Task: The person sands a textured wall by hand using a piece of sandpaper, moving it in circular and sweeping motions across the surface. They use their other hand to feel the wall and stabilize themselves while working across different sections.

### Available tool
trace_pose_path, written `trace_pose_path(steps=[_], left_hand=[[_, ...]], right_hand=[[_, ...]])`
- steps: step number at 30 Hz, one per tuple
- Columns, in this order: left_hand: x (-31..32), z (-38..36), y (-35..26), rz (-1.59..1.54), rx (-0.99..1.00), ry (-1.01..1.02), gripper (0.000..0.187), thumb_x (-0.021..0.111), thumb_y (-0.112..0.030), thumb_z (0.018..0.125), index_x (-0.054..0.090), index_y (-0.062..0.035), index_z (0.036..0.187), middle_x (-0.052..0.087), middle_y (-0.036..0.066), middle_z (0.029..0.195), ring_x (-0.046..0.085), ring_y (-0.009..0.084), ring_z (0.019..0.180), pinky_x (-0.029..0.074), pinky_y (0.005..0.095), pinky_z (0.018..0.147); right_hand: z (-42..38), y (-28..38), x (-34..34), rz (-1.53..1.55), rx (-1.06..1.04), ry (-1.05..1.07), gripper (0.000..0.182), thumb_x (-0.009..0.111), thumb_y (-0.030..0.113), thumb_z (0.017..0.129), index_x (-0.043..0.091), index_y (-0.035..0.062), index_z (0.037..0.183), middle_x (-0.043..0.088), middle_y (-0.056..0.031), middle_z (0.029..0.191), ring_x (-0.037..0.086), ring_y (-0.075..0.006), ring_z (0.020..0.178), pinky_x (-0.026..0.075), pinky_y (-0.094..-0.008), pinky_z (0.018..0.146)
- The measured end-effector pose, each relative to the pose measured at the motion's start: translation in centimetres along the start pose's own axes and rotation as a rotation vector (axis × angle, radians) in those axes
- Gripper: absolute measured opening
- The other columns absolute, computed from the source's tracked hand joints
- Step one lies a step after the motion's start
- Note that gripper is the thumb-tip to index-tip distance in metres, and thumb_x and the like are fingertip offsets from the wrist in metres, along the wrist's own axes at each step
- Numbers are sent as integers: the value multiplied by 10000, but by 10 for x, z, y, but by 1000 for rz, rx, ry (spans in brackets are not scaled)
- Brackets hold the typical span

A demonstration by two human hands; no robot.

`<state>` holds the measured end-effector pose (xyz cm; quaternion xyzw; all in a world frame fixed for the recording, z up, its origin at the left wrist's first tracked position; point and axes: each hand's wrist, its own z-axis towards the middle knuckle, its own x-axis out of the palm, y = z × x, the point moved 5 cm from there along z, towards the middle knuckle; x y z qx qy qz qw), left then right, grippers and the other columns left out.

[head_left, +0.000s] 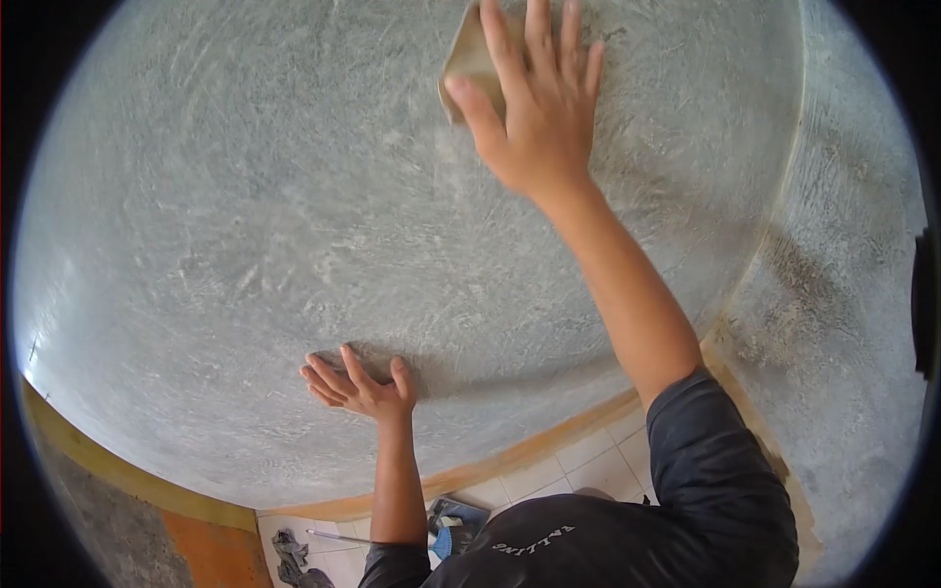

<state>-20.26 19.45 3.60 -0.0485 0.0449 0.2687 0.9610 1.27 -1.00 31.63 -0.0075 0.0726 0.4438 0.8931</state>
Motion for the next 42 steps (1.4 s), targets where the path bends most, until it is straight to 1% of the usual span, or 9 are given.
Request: trace_pose_path(steps=[5,7,10,13,19,23,30,34,42], left_hand=[[2,0,1,1,7,-8,743,480,-604,996,433,-109,1548,226,303,1661,117,483,1566,67,662,1211],[-1,-2,2,2,12,-15,741,481,-601,995,435,-107,1545,228,302,1660,118,483,1566,69,660,1212],[0,-2,0,10,21,-42,721,455,-596,1005,445,-109,1537,245,303,1654,131,486,1563,82,654,1214],[-3,-3,3,-15,38,-31,710,421,-595,1015,449,-109,1531,261,303,1649,144,492,1558,97,651,1215],[-4,3,-5,13,48,-23,708,398,-572,1039,415,-89,1556,244,290,1659,156,490,1555,101,646,1218],[-3,3,-4,11,56,-21,705,408,-573,1035,423,-94,1552,250,290,1656,163,492,1553,100,645,1220],[-2,2,-4,7,43,-47,701,427,-573,1031,436,-96,1545,250,276,1661,170,473,1558,113,633,1224],[-5,3,-6,17,27,-26,705,430,-581,1034,439,-94,1544,240,267,1668,157,470,1561,119,641,1219],[-2,6,-42,-98,-24,16,692,352,-565,1055,465,-78,1533,212,292,1675,99,491,1569,28,642,1228]], right_hand=[[-212,27,35,185,-109,136,565,474,553,1024,516,315,1535,435,-148,1609,339,-475,1486,177,-731,1164],[-335,37,42,198,-224,362,460,567,497,992,632,353,1424,614,-27,1411,515,-338,1282,281,-650,1096],[-439,19,51,144,-344,323,374,654,510,931,687,393,1285,629,1,1278,492,-311,1287,165,-660,1159],[-398,9,55,126,-341,287,449,620,539,955,619,464,1398,609,63,1389,458,-222,1360,131,-606,1203],[-111,9,22,90,-156,224,586,389,582,1049,344,411,1608,223,-37,1729,171,-362,1588,52,-679,1237],[5,-7,8,80,-134,-26,602,340,583,1066,296,378,1630,173,-40,1738,157,-374,1587,59,-660,1248],[-151,6,28,129,-298,184,634,379,656,1033,377,375,1601,268,-52,1713,228,-404,1563,104,-717,1209],[-339,-10,50,12,-643,183,665,487,704,966,407,442,1573,258,33,1719,217,-264,1583,89,-654,1244],[-223,-88,29,65,-535,187,657,444,721,977,379,464,1579,217,35,1731,183,-255,1594,68,-647,1251]])
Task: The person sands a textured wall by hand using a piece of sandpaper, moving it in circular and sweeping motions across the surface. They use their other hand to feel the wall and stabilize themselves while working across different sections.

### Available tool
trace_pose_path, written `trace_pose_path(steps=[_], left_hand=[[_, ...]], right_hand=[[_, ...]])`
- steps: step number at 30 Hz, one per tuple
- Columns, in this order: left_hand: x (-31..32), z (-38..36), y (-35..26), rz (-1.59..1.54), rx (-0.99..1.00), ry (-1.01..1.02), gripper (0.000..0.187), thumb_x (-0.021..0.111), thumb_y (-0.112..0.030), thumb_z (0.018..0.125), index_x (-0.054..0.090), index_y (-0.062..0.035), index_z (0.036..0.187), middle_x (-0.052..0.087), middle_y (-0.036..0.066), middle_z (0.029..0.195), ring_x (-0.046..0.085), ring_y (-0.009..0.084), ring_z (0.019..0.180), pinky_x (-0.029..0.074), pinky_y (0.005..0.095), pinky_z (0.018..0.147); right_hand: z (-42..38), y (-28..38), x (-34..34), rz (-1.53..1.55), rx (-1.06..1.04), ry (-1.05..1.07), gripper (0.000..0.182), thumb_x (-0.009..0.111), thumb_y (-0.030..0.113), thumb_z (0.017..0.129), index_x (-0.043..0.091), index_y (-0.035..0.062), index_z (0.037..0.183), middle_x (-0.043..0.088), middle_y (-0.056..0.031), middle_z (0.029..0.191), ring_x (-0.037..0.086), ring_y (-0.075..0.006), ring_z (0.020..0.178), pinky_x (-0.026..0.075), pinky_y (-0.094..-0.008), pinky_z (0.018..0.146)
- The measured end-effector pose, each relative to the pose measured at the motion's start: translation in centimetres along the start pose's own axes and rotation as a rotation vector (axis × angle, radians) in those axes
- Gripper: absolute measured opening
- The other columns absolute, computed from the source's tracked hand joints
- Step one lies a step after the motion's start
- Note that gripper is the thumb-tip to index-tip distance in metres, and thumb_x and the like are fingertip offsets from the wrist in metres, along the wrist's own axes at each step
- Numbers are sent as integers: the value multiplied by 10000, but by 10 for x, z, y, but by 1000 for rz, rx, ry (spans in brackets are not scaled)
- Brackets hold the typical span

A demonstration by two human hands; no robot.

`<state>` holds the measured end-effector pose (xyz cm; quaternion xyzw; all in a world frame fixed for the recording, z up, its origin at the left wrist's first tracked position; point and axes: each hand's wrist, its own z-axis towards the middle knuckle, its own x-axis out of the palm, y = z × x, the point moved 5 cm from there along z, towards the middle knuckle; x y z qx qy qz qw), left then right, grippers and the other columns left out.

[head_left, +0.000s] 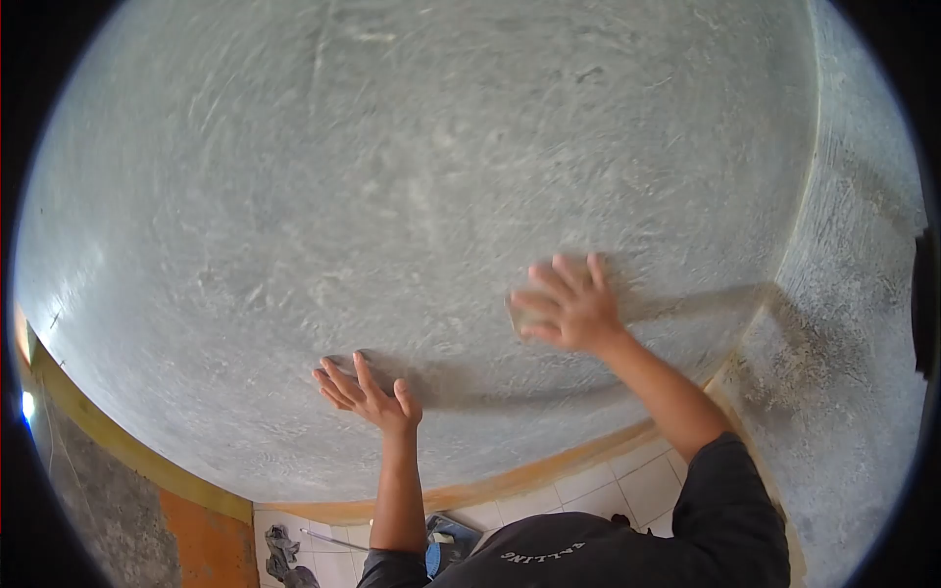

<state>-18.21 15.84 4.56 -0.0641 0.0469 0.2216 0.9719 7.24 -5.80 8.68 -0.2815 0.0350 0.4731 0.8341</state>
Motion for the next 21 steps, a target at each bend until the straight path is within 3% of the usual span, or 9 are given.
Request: trace_pose_path(steps=[5,9,10,14,16,18,21], left_hand=[[22,13,-68,-3,23,41,703,365,-593,1049,480,-96,1534,226,264,1679,90,464,1578,4,648,1225],[36,45,-127,30,57,87,701,445,-614,1019,498,-143,1536,252,234,1680,95,446,1583,-12,673,1210],[40,54,-140,52,51,90,701,445,-614,1019,498,-143,1536,252,234,1680,95,446,1583,-12,673,1210],[52,79,-185,50,61,93,689,522,-577,990,499,-159,1537,249,224,1685,99,451,1583,-23,678,1205],[60,82,-199,51,98,83,695,563,-554,966,506,-152,1530,255,222,1685,105,454,1582,-23,676,1207],[67,80,-204,89,118,70,690,563,-551,966,510,-151,1526,262,223,1683,109,453,1582,-23,673,1209],[76,75,-202,162,164,13,672,536,-557,981,523,-146,1513,280,229,1676,122,447,1582,-21,656,1221]], right_hand=[[115,-153,-79,17,292,-156,648,433,673,1010,366,412,1599,203,-64,1732,165,-370,1587,67,-662,1245],[127,-193,-92,15,377,-299,646,447,654,1014,375,394,1601,215,-99,1725,159,-398,1584,71,-665,1242],[120,-189,-90,39,373,-300,646,447,654,1014,375,394,1601,215,-99,1725,159,-398,1584,71,-665,1242],[26,-123,-50,88,349,56,656,490,648,993,383,411,1595,284,-123,1698,227,-413,1560,116,-724,1199],[-65,-68,-12,155,242,214,670,567,641,950,402,456,1573,371,-39,1655,288,-336,1540,132,-726,1190],[-155,-29,19,13,38,181,674,603,631,929,406,486,1557,368,6,1658,294,-292,1534,136,-720,1186],[-179,-31,16,-41,-16,95,676,598,655,924,406,501,1553,363,29,1661,266,-273,1546,123,-718,1185]])
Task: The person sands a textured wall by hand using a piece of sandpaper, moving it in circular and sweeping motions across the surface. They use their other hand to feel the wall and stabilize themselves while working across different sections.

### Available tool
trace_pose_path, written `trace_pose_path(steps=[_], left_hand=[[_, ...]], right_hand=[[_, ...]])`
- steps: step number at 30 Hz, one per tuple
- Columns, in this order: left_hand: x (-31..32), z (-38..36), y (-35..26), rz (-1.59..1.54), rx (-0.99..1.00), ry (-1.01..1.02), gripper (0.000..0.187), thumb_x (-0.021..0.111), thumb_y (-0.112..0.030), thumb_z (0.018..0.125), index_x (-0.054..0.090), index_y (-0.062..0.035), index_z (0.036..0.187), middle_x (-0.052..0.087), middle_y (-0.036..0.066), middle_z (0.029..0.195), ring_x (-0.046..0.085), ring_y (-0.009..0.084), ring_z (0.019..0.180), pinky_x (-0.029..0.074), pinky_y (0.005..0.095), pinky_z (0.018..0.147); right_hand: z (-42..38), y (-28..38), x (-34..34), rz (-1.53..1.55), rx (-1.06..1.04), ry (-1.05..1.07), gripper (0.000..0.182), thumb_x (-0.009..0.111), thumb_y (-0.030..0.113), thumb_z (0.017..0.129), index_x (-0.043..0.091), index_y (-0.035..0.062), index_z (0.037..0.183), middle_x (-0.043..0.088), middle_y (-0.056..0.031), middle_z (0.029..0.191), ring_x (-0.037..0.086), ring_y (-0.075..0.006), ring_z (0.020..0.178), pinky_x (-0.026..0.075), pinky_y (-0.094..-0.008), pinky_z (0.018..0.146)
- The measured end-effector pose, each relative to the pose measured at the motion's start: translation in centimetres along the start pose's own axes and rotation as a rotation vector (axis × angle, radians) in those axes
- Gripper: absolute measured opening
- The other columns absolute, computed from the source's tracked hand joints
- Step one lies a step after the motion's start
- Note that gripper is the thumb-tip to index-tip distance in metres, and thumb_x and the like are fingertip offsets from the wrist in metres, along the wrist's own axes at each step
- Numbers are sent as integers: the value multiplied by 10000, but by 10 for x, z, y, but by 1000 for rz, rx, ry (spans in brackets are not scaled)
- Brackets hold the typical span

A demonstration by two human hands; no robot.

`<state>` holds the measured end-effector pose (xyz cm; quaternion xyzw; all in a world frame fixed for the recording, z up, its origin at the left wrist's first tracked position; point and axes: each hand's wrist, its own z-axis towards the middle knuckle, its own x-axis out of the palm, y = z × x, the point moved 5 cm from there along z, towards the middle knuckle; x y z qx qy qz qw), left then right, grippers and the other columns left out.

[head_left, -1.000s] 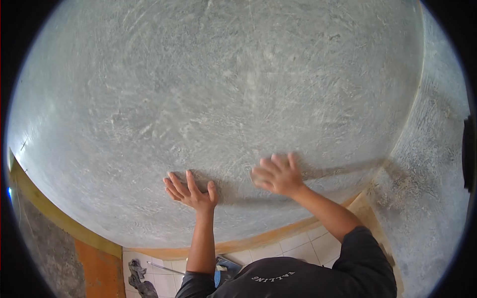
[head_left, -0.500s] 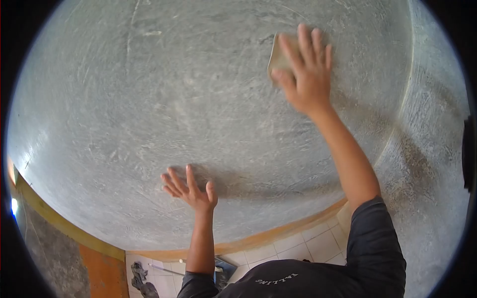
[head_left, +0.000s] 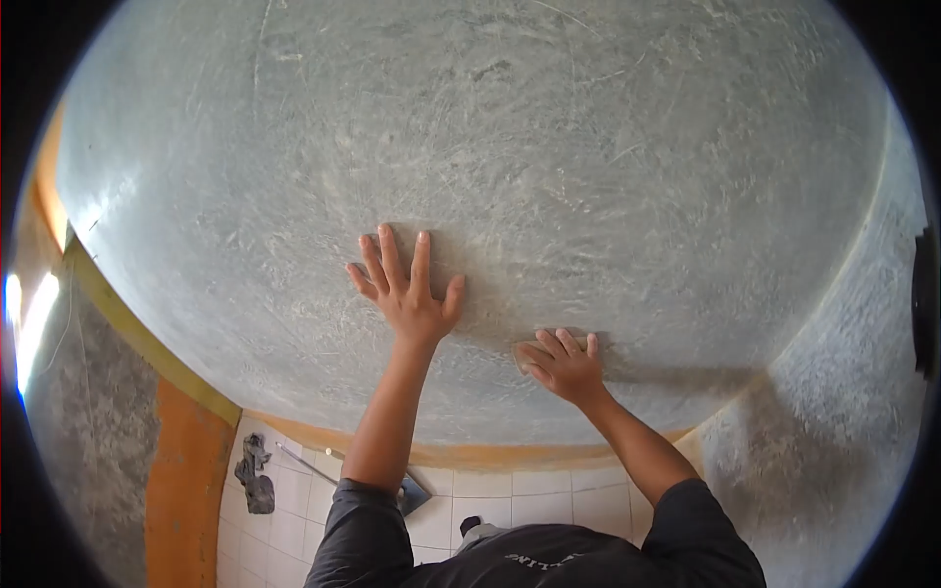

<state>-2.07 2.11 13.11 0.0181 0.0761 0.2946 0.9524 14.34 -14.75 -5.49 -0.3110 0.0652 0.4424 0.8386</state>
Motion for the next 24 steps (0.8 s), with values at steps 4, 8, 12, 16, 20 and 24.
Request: trace_pose_path(steps=[4,8,12,16,20,24], left_hand=[[3,-11,4,-12,36,-14,688,482,-588,1003,523,-119,1504,283,239,1671,143,442,1579,8,624,1241],[1,-13,2,-13,48,-26,713,451,-615,1013,521,-97,1498,279,243,1670,156,435,1577,28,593,1255],[0,-16,5,-10,54,-6,711,448,-620,1013,526,-103,1495,282,246,1669,162,430,1578,32,587,1257],[1,-21,4,-10,33,-18,708,458,-621,1005,533,-114,1492,299,245,1662,171,427,1577,42,586,1257],[2,-24,6,-11,14,-10,702,474,-626,992,544,-133,1486,315,239,1657,182,423,1575,49,583,1260],[3,-26,11,-19,26,-18,692,474,-632,989,549,-159,1487,322,237,1655,194,431,1570,54,585,1260]], right_hand=[[49,-43,-17,210,190,8,611,524,673,967,441,483,1541,344,20,1678,248,-290,1562,92,-727,1191],[196,-142,-91,230,363,-178,626,498,660,989,426,427,1565,302,-69,1701,265,-366,1559,69,-746,1190],[259,-181,-123,180,443,-415,658,568,617,969,418,411,1576,290,-109,1702,246,-397,1561,70,-742,1192],[225,-140,-103,208,417,-230,670,580,614,961,415,413,1578,314,-134,1685,246,-422,1553,90,-756,1172],[94,-23,-35,217,250,25,627,585,654,946,486,435,1525,487,-41,1546,450,-331,1399,201,-739,1129],[19,14,-7,288,145,196,612,626,644,925,533,420,1487,515,-84,1498,461,-373,1363,256,-750,1089]])
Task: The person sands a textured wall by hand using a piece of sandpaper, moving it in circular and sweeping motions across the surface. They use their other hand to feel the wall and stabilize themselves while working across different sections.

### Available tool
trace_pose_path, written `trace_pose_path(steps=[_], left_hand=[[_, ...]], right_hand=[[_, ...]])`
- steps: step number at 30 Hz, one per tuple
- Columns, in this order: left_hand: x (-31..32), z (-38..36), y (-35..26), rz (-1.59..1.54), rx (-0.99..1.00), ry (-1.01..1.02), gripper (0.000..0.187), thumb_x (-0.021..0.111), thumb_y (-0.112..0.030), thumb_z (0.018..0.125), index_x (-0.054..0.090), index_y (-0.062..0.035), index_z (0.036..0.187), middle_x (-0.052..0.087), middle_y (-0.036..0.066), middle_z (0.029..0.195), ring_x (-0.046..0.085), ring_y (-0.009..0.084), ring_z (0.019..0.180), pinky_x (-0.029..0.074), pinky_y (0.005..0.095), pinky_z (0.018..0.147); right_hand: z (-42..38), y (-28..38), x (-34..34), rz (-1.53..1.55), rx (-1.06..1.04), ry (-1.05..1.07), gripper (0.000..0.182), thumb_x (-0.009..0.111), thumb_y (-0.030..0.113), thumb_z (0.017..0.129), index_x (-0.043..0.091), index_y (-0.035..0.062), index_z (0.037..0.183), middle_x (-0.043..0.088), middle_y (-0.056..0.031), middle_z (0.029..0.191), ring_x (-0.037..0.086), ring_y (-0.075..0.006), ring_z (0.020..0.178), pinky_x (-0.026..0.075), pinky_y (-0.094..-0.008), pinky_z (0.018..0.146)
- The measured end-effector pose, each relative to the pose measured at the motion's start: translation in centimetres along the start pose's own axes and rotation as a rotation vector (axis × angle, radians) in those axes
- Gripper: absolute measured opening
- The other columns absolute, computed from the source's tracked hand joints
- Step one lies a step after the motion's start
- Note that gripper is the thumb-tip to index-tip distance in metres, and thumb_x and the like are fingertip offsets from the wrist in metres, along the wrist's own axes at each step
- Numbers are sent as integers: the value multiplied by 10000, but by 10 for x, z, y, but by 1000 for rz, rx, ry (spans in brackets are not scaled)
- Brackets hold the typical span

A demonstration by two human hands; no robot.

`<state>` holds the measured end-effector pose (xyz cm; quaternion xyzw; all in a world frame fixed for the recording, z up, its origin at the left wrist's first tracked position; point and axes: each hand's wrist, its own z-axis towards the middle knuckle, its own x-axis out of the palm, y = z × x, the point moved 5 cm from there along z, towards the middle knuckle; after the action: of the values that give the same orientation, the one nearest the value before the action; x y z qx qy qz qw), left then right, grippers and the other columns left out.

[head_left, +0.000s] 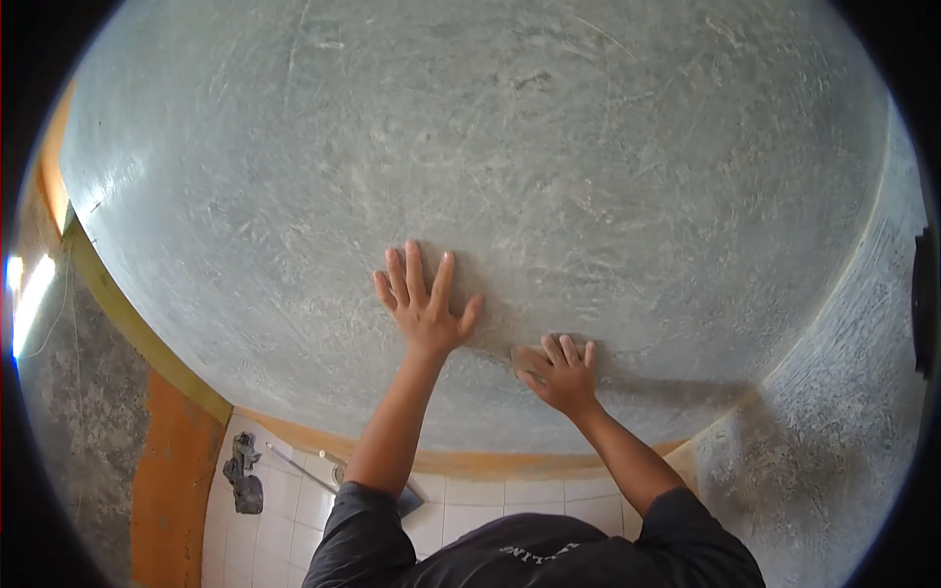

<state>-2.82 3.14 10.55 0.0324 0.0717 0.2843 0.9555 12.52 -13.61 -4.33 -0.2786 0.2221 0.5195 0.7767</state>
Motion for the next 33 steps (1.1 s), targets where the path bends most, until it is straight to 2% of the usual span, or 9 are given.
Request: trace_pose_path(steps=[5,9,12,17,20,24,27,28,33], left_hand=[[-3,-4,-2,-22,42,-1,700,427,-657,997,549,-178,1493,347,240,1641,209,453,1561,62,590,1257],[-2,-4,0,-28,47,-12,695,395,-661,1010,562,-180,1483,363,234,1634,234,450,1553,80,586,1255],[-2,-6,0,-43,43,-27,695,393,-662,1012,560,-180,1484,372,232,1630,246,444,1550,90,584,1255],[-2,-7,0,-32,25,-27,701,399,-662,1010,561,-170,1482,381,225,1626,256,432,1548,99,581,1254],[-3,-9,-1,-21,25,-40,708,409,-664,1006,556,-163,1484,383,221,1625,256,427,1549,101,577,1255],[2,-5,0,-14,16,-67,724,443,-671,987,546,-161,1491,379,206,1630,254,418,1550,118,574,1253],[0,-7,-3,-11,-14,-62,744,472,-676,970,533,-157,1499,379,197,1630,258,416,1548,137,576,1248],[-1,-7,-3,-5,-34,-69,755,484,-679,962,526,-154,1503,379,192,1631,260,415,1546,147,578,1245],[0,-11,-10,24,-96,-56,793,488,-675,965,463,-131,1542,319,226,1654,224,426,1557,135,621,1225]], right_hand=[[110,-41,-84,-74,105,-221,648,565,719,929,551,390,1488,416,-246,1588,311,-495,1494,147,-743,1170],[221,-86,-188,-49,254,-618,728,550,720,936,456,368,1566,228,-241,1692,215,-497,1542,112,-728,1188],[235,-96,-201,-27,307,-681,733,543,719,939,461,349,1567,235,-269,1680,192,-512,1543,84,-733,1188],[120,-43,-89,14,317,-352,715,556,715,937,510,330,1537,243,-293,1666,172,-535,1538,60,-758,1171],[-30,-11,19,-51,223,-133,624,584,743,906,639,333,1374,519,-210,1381,390,-485,1396,115,-776,1132],[-52,-37,19,-76,270,-64,603,586,759,895,669,321,1302,541,-171,1248,450,-451,1304,150,-766,1118],[49,-87,-63,-61,293,-386,702,550,765,908,631,276,1405,421,-251,1563,289,-499,1492,81,-759,1164],[92,-100,-103,-73,285,-422,761,541,760,915,564,267,1494,274,-258,1669,197,-504,1542,64,-749,1181],[207,-143,-204,-103,253,-588,771,536,755,921,469,335,1565,230,-236,1692,190,-504,1545,89,-722,1195]])
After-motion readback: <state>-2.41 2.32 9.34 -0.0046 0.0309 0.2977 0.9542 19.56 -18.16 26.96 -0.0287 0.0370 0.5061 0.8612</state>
